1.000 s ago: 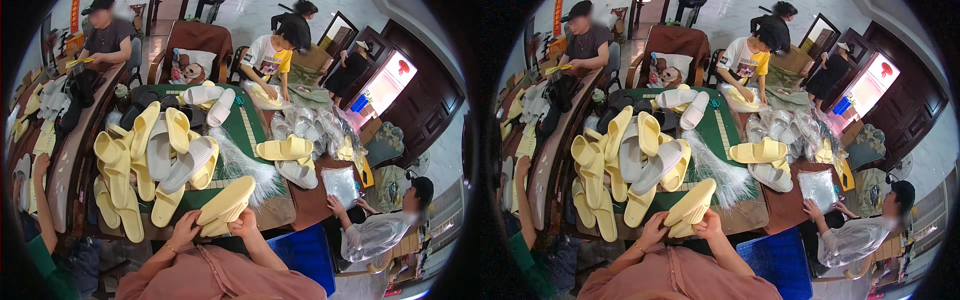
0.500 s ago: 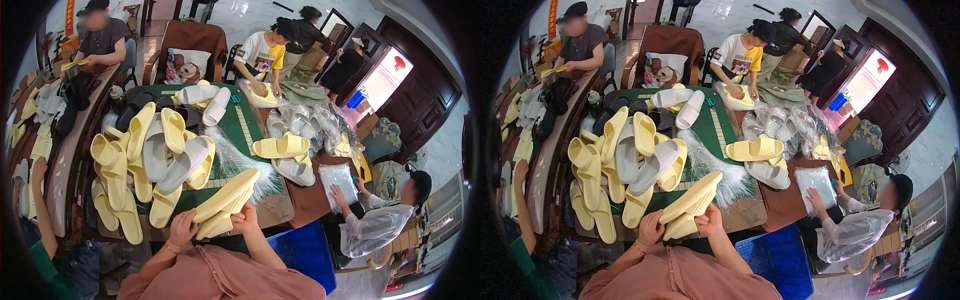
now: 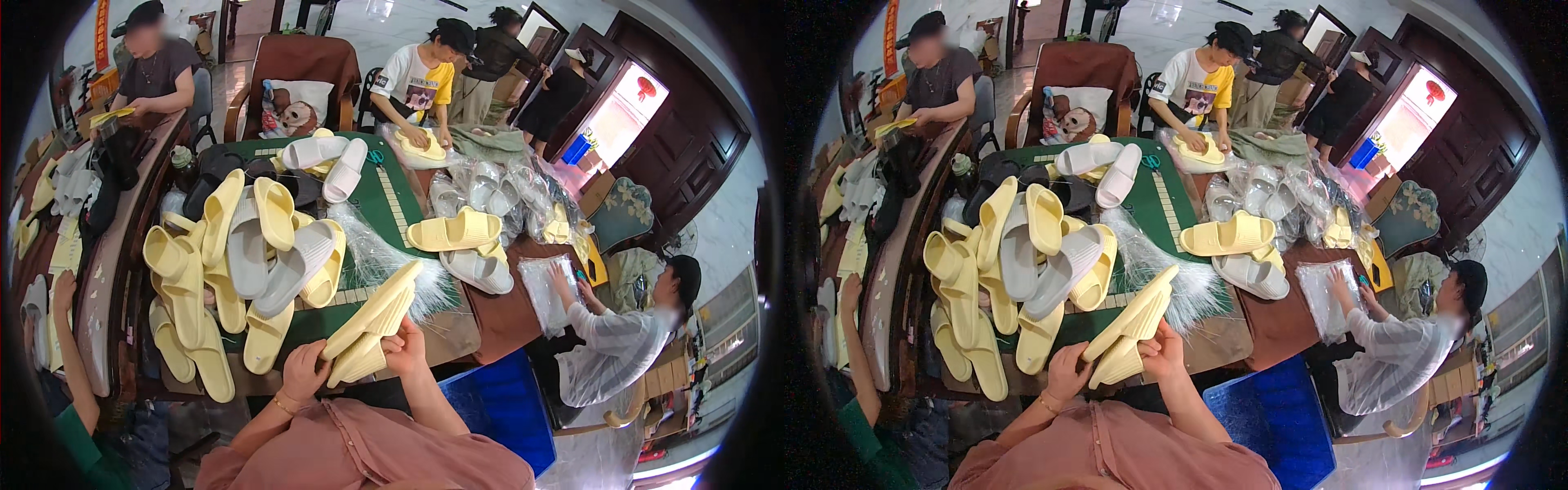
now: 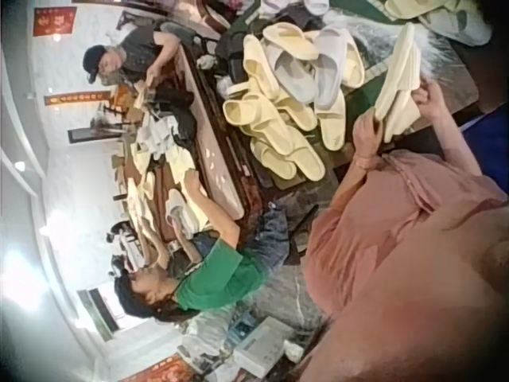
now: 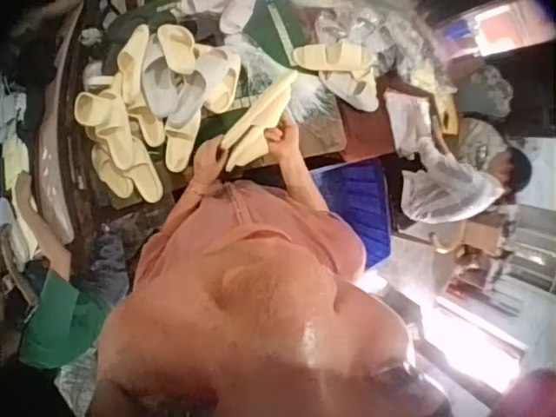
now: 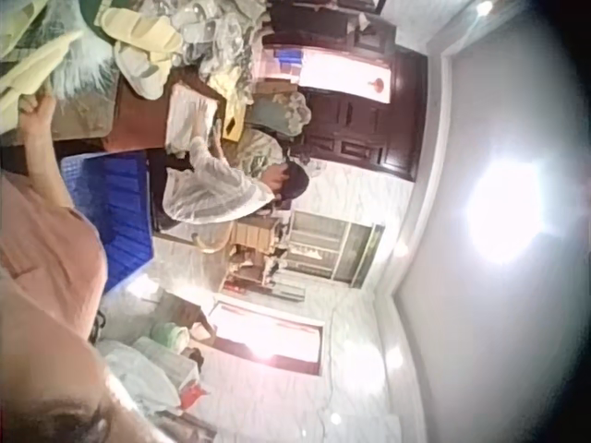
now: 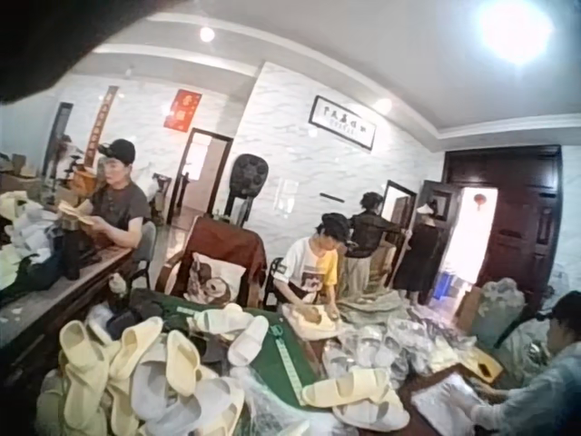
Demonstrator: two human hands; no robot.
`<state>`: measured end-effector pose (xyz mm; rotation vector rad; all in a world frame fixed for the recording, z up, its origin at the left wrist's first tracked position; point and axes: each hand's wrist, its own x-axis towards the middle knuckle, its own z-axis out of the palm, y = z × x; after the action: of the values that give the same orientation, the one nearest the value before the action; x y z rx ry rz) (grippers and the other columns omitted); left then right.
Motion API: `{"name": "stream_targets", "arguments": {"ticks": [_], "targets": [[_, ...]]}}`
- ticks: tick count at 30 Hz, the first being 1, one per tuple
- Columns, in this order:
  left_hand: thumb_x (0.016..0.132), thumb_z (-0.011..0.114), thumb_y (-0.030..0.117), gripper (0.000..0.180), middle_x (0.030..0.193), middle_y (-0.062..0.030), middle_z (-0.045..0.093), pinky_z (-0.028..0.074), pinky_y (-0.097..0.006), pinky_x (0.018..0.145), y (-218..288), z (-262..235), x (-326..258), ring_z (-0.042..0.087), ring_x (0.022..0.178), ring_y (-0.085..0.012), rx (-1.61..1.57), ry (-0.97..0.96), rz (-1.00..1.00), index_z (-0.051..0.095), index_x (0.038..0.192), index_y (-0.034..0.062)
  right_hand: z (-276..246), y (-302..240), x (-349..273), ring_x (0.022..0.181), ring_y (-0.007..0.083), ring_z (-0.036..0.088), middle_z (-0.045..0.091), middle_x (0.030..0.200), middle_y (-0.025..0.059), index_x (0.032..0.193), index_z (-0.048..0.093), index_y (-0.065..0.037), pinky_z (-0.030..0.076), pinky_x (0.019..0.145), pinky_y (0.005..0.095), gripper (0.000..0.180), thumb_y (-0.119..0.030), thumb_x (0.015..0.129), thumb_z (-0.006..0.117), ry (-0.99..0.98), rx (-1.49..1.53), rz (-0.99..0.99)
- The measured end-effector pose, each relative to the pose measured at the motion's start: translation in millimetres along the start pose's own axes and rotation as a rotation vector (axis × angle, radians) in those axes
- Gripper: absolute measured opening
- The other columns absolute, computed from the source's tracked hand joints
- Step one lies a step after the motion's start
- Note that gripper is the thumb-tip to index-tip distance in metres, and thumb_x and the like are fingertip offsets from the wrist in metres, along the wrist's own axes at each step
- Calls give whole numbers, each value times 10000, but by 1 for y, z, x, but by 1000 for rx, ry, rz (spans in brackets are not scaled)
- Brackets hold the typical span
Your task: The person pairs slippers together by hand, securing them with plastic fasteners, and arranges the joined slippers on the table.
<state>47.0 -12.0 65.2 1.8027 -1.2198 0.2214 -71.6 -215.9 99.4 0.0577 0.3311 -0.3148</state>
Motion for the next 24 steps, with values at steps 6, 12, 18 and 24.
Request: {"name": "stream_targets", "arguments": {"ticks": [6,12,18,24], "targets": [[833,558,52,231,948,-147,625,494,-311,738,0,16,-25,627,826,-236,-402,-125,-484,578,1056,-5,3,5,0,431,89,340,626,827,62,1027,591,-50,272,374,213,310,-308,951,437,-86,-4,-81],[866,465,29,259,1045,-137,625,464,-276,806,-8,14,-24,600,909,-183,-744,-158,-532,584,1089,-27,-2,8,0,413,83,321,609,765,34,981,600,-68,251,355,204,308,-324,945,434,-45,2,-184],[709,705,80,373,977,-140,610,472,-366,830,12,12,-13,581,917,-314,-350,-131,-301,592,1058,14,2,8,-1,399,81,315,607,752,34,970,602,-64,232,336,197,305,-317,936,436,-11,29,-169],[658,643,-4,396,953,-133,616,492,-378,748,8,13,-13,588,858,-316,-103,-24,-147,601,1050,33,-14,-1,2,394,86,326,618,772,50,975,599,-52,252,335,202,317,-310,937,418,-24,59,-166]]}}
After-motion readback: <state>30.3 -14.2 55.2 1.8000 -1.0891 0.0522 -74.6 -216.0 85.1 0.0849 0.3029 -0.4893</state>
